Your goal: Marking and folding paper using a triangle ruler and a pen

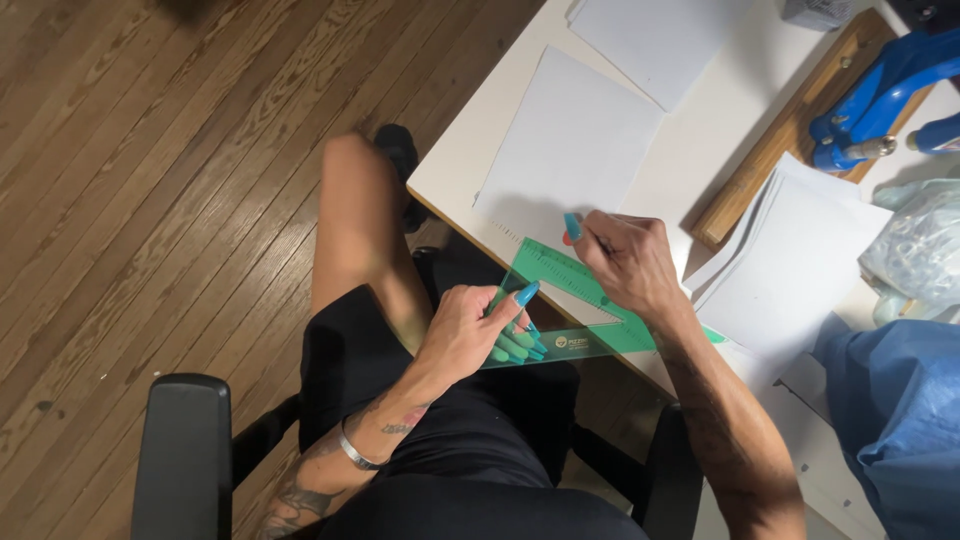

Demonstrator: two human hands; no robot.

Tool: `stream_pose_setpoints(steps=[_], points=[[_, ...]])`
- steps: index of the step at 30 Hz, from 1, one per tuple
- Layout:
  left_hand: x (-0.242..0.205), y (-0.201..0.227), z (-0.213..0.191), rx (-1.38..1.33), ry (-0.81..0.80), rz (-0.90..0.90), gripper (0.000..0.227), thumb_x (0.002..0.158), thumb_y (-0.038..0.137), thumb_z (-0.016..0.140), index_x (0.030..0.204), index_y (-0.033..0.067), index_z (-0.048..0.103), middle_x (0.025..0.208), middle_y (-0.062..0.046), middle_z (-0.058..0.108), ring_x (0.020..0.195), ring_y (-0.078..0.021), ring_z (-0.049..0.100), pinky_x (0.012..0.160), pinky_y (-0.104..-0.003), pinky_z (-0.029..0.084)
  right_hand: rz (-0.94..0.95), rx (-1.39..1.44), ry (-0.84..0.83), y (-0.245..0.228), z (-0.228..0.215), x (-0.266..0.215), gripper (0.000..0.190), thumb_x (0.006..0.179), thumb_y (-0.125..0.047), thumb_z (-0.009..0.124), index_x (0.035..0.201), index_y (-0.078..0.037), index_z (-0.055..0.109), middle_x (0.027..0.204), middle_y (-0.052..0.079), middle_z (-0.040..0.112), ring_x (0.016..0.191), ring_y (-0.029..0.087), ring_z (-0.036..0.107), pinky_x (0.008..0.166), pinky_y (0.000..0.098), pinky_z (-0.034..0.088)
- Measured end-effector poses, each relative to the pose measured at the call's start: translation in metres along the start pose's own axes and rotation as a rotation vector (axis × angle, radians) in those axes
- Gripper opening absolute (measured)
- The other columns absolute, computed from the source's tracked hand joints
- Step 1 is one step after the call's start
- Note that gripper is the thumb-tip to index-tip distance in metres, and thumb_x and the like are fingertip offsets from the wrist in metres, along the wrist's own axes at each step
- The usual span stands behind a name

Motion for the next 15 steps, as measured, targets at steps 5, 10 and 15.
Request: stream_pose_setpoints(steps=[5, 10, 15], points=[[-0.001, 0.006, 0.002, 0.067, 0.000, 0.009, 0.031, 0.080, 0.021, 0.058, 0.060, -0.0022, 0.063, 0.046, -0.015, 0.059, 0.040, -0.0165, 0.058, 0.037, -0.027, 0.052, 0.011, -0.067, 0.030, -0.001, -0.007, -0.001, 0.039, 0.089, -0.027, 0.047, 0.055, -0.013, 0.036, 0.037, 0.001, 0.032, 0.033, 0.016, 0.039, 0.040, 0.0245, 0.034], [0.000, -0.005, 0.003, 0.084, -0.015, -0.015, 0.030, 0.081, 0.020, 0.058, 0.061, -0.0015, 0.064, 0.047, -0.016, 0.059, 0.040, -0.0161, 0.058, 0.037, -0.027, 0.052, 0.009, -0.060, 0.033, -0.005, -0.008, -0.001, 0.038, 0.088, -0.023, 0.048, 0.055, -0.012, 0.033, 0.037, 0.002, 0.026, 0.031, 0.016, 0.036, 0.039, 0.0240, 0.031], [0.000, -0.009, 0.002, 0.054, -0.009, -0.029, 0.030, 0.080, 0.020, 0.058, 0.062, -0.0022, 0.064, 0.048, -0.017, 0.059, 0.040, -0.0156, 0.058, 0.037, -0.027, 0.052, 0.007, -0.061, 0.023, -0.002, -0.007, -0.002, 0.039, 0.088, -0.023, 0.046, 0.053, -0.013, 0.033, 0.036, -0.001, 0.025, 0.031, 0.014, 0.035, 0.039, 0.0234, 0.031]])
Point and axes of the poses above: each hand's wrist, its own x-axis towards the middle knuckle, its own z-axis out of the palm, y = z × x, the point moved 10 cm from there along x, towards the middle knuckle
